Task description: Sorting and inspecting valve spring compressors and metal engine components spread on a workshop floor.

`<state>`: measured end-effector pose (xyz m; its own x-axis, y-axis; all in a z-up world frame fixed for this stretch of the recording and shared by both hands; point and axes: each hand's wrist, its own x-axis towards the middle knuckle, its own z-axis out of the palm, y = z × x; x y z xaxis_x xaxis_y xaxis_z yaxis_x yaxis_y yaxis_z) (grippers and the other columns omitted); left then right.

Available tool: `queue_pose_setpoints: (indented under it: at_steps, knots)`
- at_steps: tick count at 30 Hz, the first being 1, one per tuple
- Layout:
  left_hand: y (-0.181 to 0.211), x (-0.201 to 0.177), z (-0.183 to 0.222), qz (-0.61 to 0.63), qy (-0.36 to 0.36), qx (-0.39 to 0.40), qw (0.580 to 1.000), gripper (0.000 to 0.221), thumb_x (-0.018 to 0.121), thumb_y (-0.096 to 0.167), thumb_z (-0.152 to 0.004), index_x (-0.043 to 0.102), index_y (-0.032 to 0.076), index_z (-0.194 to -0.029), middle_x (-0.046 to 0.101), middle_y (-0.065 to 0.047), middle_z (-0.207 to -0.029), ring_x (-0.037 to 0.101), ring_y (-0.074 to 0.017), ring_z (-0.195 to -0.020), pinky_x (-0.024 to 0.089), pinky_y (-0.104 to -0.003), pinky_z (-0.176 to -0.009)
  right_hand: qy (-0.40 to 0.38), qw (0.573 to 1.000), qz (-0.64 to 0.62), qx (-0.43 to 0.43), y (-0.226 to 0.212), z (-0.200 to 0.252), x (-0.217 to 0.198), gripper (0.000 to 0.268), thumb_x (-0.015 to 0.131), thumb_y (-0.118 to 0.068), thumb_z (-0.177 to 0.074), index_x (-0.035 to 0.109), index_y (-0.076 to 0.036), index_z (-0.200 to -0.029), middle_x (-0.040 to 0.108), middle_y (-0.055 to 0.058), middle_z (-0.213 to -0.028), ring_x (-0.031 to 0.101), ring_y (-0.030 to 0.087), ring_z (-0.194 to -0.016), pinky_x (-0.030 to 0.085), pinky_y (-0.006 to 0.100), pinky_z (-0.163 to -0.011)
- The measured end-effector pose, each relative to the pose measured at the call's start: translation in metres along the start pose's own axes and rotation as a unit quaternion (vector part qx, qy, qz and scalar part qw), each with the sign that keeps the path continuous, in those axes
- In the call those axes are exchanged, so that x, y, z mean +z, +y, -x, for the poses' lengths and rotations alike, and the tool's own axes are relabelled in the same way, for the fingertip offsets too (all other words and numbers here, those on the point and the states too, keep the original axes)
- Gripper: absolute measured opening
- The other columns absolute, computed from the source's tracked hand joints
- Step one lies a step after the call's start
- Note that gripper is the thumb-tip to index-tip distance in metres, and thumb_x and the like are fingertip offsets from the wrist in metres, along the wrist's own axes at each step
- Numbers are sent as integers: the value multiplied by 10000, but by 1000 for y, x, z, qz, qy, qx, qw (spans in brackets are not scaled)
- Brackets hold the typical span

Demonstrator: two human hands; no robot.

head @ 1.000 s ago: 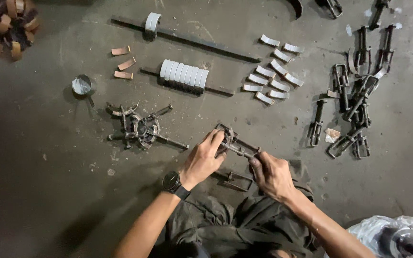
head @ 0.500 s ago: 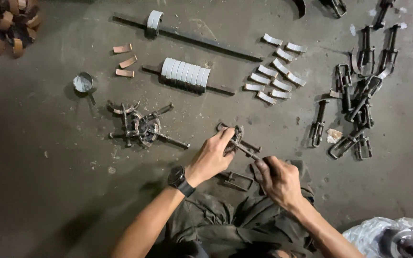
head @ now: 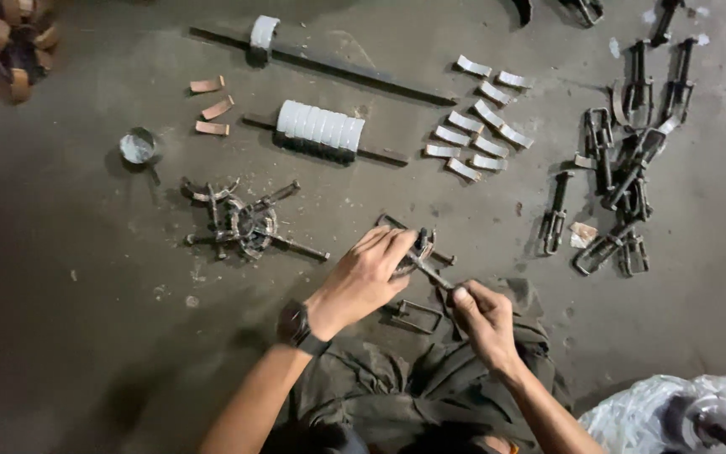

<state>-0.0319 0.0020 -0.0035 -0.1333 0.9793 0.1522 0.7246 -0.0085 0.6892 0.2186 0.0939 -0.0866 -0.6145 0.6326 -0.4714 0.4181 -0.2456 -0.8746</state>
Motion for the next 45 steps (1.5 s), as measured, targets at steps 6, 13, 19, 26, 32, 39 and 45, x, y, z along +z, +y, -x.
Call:
queue_pose_setpoints:
  at_steps: [6, 13, 19, 26, 32, 39, 45]
  knots:
    - [8, -12, 8, 11, -10, -19, 1000, 614, 814, 43, -759, 502, -27, -1283, 640, -220, -1167, 620, -418, -1142, 510, -478, -1008, -31, 996, -79, -2, 12, 9, 8, 380, 585, -301, -1037, 579, -33, -767, 485, -64, -639, 404, 43, -560, 336, 247, -478]
    - [-1, -8, 19, 61, 51, -84, 993, 684, 861, 141, -806, 528, -21, -1381, 670, -216, -1263, 660, -384, -1168, 548, -432, -995, -11, 992, -120, 46, 0, 11, 19, 366, 566, -310, -1023, 617, -39, -781, 455, -61, -610, 358, 47, -524, 266, 244, -461]
    - [-23, 44, 38, 224, 182, -167, 943, 632, 890, 153, -777, 605, -21, -1314, 716, -161, -1235, 711, -260, -1134, 586, -392, -981, -24, 980, -191, 55, 11, 10, 35, 421, 553, -343, -1054, 585, -24, -782, 466, -47, -611, 375, 63, -504, 279, 248, -448]
    - [-52, 92, 56, 538, 259, -232, 768, 520, 757, 46, -926, 595, -28, -1415, 702, -138, -1279, 696, -206, -1119, 600, -392, -945, -99, 906, -386, 145, -20, 9, 65, 420, 489, -375, -1067, 602, -28, -859, 397, -72, -590, 345, 66, -478, 254, 243, -428]
    - [-32, 16, 31, 170, 208, -194, 944, 730, 858, 81, -782, 513, -12, -1419, 558, -208, -1471, 622, -301, -1272, 522, -442, -1048, -41, 979, -179, 86, 18, 1, 52, 367, 535, -302, -1064, 549, -39, -808, 425, -64, -635, 361, 57, -547, 279, 255, -471]
    - [-47, 32, 14, -50, -101, -103, 988, 572, 791, 18, -757, 558, -42, -1276, 624, -222, -1224, 595, -367, -1180, 432, -524, -1085, -12, 998, 41, -48, 19, 4, 48, 341, 593, -254, -1035, 583, -12, -796, 428, -32, -588, 364, 69, -565, 333, 284, -483]
    - [-92, 62, 31, 10, -67, -159, 985, 254, 675, -94, -878, 563, -5, -1088, 674, -162, -957, 698, -300, -837, 590, -410, -708, -93, 995, -21, 8, -9, -26, 29, 397, 471, -327, -1038, 671, -7, -914, 550, -15, -631, 487, 82, -560, 415, 274, -495]
